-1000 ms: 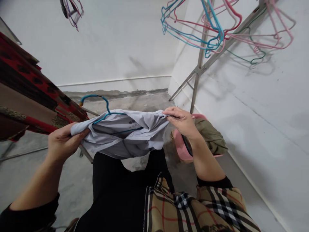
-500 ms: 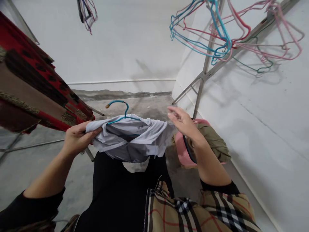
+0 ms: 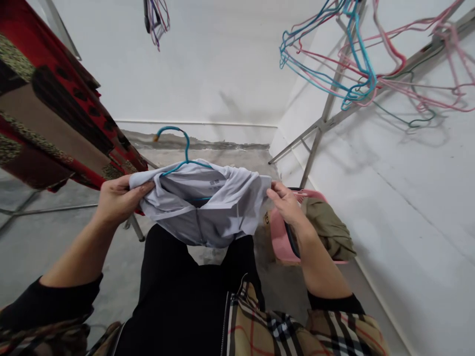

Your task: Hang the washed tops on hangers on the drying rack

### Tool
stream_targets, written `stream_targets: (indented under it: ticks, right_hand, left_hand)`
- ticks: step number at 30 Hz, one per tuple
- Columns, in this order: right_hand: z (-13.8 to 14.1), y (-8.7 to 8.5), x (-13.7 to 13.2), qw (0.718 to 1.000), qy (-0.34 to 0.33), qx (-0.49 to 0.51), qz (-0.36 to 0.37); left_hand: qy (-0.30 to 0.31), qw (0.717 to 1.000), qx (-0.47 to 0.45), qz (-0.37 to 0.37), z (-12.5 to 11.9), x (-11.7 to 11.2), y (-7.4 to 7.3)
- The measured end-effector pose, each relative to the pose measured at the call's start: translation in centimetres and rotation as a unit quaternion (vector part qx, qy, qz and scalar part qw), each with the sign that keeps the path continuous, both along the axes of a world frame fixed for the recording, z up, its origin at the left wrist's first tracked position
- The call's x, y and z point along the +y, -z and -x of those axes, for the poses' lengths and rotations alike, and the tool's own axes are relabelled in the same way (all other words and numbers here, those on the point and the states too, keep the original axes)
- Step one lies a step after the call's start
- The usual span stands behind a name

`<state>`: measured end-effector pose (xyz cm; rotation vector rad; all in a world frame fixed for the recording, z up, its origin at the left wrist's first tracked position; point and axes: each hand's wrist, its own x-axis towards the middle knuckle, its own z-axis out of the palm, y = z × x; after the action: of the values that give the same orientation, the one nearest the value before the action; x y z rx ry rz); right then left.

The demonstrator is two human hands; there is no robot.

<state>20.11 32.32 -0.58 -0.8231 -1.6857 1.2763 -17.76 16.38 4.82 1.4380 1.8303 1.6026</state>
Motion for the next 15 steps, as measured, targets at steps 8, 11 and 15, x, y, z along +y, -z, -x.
stream_targets:
  ticks: [8, 11, 15]
  right_hand:
    - [1.3, 0.0, -0.4, 0.986, 0.162, 0.03, -0.021]
    - [1.4, -1.7, -0.2, 0.979, 0.195, 0.032, -0.047]
    - [1.5, -3.6, -0.2, 0.983, 0.171, -0.007, -0.07]
  left_hand:
    - [0.026, 0.998, 0.046, -0.039, 0.9, -0.2, 0.2]
    - [0.075, 0.99, 0.114, -0.04, 1.0, -0.4, 0.0]
    - [0.125, 0.978, 0.167, -0.02, 0.6, -0.5, 0.4]
